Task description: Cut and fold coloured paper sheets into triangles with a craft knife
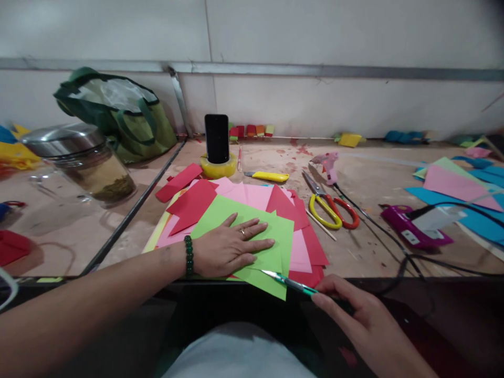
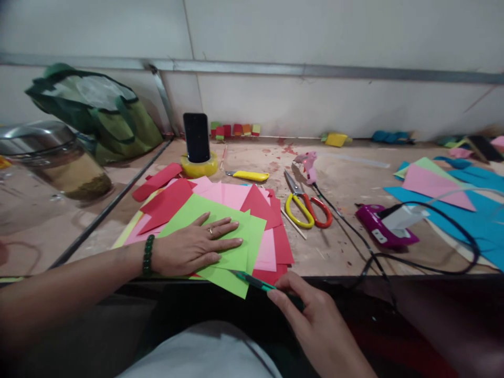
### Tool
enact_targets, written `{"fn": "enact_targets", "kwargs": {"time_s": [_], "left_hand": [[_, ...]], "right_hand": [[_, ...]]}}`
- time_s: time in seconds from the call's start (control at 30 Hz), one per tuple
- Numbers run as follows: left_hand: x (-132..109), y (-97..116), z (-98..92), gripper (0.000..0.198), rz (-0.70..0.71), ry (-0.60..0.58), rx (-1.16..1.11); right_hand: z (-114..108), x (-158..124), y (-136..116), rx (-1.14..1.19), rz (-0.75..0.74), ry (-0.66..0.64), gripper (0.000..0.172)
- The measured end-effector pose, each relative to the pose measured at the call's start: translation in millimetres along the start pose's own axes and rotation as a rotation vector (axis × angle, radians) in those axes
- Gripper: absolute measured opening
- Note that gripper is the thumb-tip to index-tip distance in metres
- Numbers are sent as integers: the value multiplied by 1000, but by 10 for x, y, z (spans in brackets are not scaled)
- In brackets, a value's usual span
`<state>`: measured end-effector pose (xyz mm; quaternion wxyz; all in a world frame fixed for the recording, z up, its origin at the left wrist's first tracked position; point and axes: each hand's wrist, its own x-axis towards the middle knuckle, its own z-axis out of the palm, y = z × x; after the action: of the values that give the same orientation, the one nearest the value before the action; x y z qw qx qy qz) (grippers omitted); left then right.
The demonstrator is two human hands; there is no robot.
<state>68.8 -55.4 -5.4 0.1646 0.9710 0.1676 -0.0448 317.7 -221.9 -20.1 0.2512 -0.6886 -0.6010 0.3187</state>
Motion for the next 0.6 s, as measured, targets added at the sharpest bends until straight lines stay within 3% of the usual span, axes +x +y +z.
{"fn": "enact_targets", "kwargs": {"time_s": [0.37,0.6], "left_hand": [[135,220,22,51,-128,78,-35],[31,-147,-177,50,77,-21,-18]], "right_hand": [[-103,55,71,-51,24,74,31],[-107,118,123,-50,32,69,32]]}}
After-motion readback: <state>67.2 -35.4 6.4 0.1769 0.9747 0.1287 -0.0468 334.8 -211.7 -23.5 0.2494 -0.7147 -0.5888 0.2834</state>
